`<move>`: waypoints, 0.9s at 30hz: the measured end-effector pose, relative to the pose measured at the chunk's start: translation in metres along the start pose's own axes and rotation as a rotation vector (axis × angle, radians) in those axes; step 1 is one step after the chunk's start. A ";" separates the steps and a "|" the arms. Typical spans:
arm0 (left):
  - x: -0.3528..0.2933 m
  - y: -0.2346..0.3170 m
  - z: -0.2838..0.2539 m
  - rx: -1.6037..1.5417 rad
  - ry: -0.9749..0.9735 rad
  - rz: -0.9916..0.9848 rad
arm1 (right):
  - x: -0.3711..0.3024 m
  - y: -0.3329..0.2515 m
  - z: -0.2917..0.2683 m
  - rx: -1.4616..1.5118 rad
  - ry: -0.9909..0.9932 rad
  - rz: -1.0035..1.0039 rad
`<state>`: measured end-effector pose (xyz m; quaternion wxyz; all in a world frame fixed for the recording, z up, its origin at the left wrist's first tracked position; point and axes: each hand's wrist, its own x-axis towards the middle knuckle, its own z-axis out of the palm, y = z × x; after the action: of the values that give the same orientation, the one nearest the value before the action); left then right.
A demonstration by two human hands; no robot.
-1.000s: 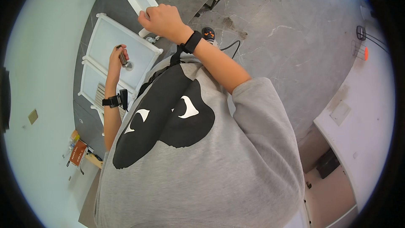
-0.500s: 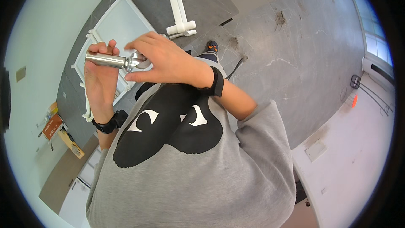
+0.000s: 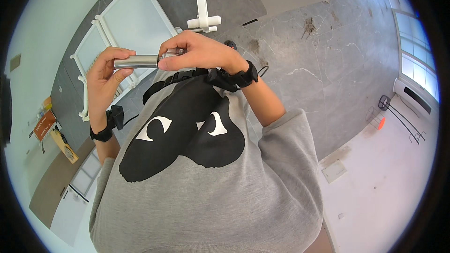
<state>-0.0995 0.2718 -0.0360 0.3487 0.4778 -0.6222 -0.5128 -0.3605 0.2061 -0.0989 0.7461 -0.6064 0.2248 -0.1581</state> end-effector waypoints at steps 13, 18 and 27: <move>-0.006 -0.020 0.007 -0.119 0.010 -0.256 | -0.008 0.008 0.004 -0.177 -0.020 -0.059; -0.002 -0.028 0.010 -0.017 0.023 -0.349 | -0.008 0.010 0.005 -0.383 0.049 -0.157; 0.003 -0.040 0.001 0.076 -0.093 -0.801 | -0.010 0.014 0.024 -0.850 0.182 -0.364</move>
<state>-0.0913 0.2689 -0.0756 0.0745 0.6713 -0.4205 -0.6058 -0.3572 0.2340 -0.1073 0.3690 -0.8714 0.2243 -0.2327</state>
